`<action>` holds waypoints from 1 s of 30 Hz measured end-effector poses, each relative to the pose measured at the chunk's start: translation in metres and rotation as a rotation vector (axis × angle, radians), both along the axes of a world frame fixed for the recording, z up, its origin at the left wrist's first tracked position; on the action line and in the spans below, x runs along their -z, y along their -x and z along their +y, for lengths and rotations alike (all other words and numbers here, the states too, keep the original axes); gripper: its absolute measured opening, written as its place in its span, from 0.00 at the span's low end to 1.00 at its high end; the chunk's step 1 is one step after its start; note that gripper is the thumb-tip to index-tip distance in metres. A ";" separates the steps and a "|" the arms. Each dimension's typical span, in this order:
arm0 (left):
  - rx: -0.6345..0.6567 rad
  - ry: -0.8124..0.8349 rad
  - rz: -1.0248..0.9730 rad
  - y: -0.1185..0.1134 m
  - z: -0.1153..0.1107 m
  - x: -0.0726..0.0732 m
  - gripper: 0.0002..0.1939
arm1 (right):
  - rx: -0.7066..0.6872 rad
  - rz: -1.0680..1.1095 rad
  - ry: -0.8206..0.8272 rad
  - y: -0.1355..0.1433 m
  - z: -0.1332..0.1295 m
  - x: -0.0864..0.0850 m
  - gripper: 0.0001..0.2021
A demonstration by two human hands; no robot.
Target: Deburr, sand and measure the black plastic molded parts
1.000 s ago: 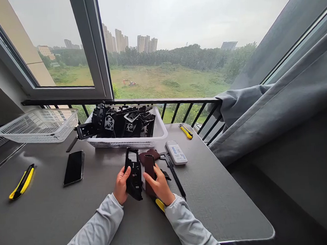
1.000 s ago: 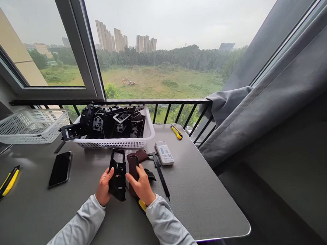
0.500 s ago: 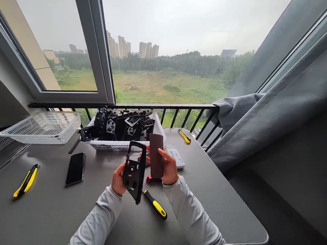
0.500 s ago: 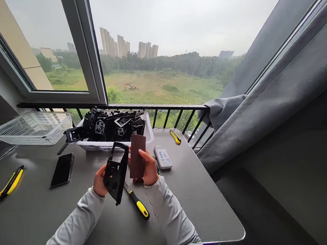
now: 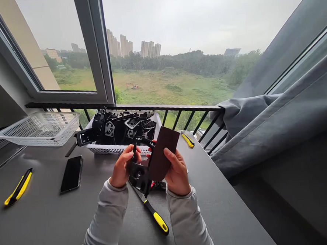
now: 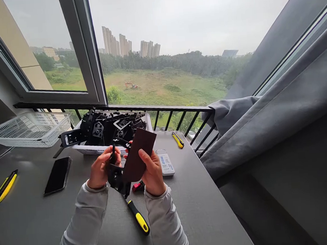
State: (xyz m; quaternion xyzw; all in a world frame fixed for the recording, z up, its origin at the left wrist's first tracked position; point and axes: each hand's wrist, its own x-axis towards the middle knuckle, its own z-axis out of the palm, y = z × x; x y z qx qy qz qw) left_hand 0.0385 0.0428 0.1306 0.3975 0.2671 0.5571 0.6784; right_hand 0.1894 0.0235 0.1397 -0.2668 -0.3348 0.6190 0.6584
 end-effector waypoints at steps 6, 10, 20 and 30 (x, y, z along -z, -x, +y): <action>-0.203 -0.045 0.103 -0.011 0.006 0.002 0.19 | -0.083 -0.066 0.040 0.009 0.003 0.004 0.17; -0.271 -0.112 0.130 -0.012 0.014 0.006 0.16 | -0.025 -0.114 0.056 0.004 0.005 0.006 0.17; -0.222 -0.156 0.283 0.005 0.023 0.010 0.12 | 0.108 -0.374 -0.001 -0.007 0.003 0.010 0.13; -0.239 -0.239 0.360 0.010 0.019 0.003 0.09 | 0.133 -0.588 -0.178 -0.001 -0.003 0.000 0.11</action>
